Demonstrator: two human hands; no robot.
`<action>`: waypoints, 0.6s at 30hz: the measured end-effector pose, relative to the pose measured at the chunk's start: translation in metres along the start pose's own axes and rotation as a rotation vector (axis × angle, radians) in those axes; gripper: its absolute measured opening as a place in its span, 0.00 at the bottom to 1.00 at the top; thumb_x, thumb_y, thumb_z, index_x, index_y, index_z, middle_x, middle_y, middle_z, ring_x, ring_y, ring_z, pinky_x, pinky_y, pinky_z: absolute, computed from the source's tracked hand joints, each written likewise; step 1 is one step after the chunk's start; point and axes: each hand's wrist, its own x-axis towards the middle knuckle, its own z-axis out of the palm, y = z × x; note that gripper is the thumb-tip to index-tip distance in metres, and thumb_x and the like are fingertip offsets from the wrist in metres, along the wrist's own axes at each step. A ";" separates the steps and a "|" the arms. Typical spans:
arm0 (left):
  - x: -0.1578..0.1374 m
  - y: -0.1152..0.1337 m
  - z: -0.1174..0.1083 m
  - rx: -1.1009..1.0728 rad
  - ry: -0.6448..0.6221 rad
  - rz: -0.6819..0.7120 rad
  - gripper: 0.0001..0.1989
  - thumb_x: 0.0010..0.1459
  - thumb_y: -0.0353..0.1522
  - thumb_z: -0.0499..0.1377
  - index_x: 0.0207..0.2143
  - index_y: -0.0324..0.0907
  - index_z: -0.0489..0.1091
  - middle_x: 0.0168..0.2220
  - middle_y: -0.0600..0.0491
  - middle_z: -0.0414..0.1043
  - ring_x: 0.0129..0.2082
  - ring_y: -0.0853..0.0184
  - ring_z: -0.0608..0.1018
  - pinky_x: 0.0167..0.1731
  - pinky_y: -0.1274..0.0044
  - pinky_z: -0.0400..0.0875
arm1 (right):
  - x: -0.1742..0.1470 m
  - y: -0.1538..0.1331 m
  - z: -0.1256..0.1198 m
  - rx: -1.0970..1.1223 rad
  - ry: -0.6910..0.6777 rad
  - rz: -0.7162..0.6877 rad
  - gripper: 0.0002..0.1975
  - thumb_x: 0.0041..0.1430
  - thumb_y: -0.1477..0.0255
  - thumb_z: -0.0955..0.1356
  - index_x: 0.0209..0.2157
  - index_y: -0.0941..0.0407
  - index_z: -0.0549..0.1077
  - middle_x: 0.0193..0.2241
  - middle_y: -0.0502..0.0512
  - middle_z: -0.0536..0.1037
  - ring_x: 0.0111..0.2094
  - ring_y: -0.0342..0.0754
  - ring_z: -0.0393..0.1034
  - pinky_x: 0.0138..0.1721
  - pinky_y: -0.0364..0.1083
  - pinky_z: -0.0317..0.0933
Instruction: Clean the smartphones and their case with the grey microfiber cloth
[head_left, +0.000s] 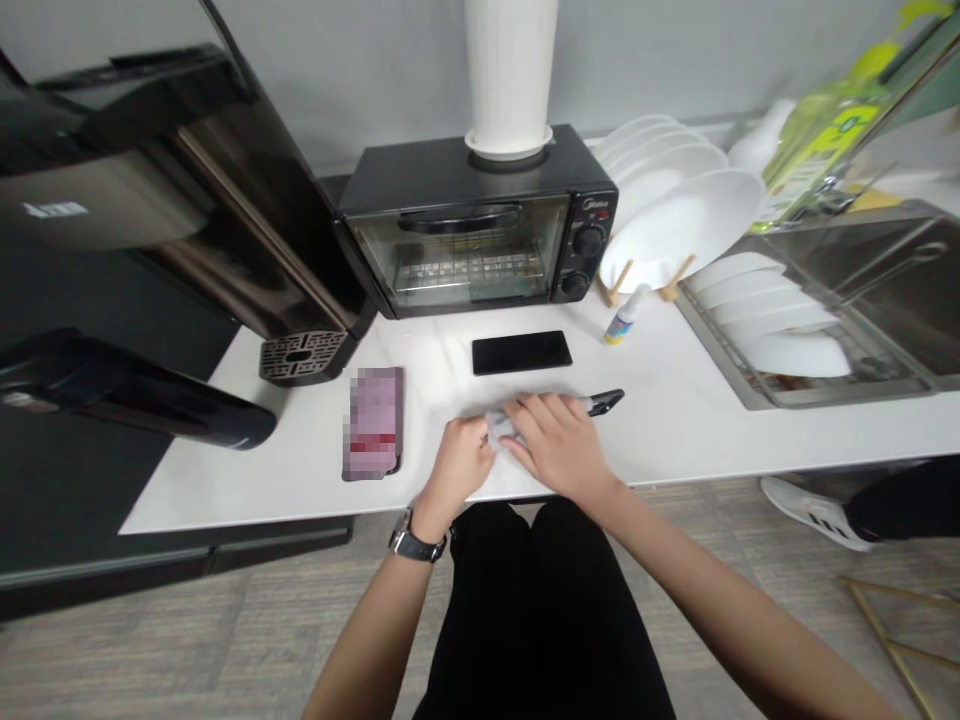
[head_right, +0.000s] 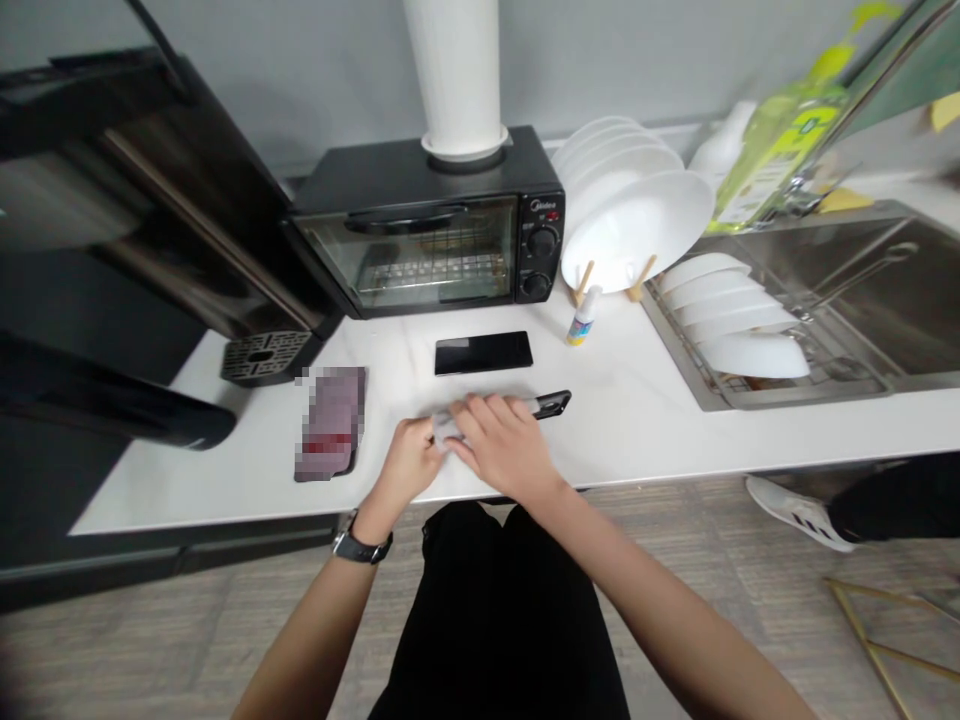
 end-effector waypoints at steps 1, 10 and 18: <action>0.001 0.003 -0.001 -0.025 0.001 -0.008 0.10 0.65 0.26 0.58 0.35 0.40 0.80 0.27 0.52 0.80 0.23 0.66 0.77 0.28 0.77 0.69 | -0.006 0.017 -0.005 -0.024 0.002 0.029 0.17 0.75 0.61 0.61 0.49 0.57 0.75 0.42 0.61 0.80 0.40 0.56 0.66 0.42 0.54 0.53; 0.002 0.007 0.000 -0.074 0.027 -0.021 0.13 0.69 0.34 0.58 0.35 0.39 0.79 0.25 0.54 0.78 0.24 0.69 0.75 0.27 0.79 0.66 | 0.003 0.008 -0.005 -0.028 0.179 0.407 0.14 0.72 0.73 0.59 0.34 0.52 0.73 0.32 0.55 0.77 0.41 0.56 0.67 0.62 0.60 0.51; 0.000 -0.001 -0.002 -0.001 0.037 0.011 0.14 0.61 0.27 0.56 0.22 0.40 0.70 0.20 0.54 0.70 0.22 0.68 0.69 0.25 0.78 0.62 | 0.013 -0.025 0.003 0.130 0.068 0.063 0.18 0.75 0.68 0.61 0.58 0.61 0.72 0.50 0.62 0.81 0.48 0.56 0.70 0.49 0.54 0.57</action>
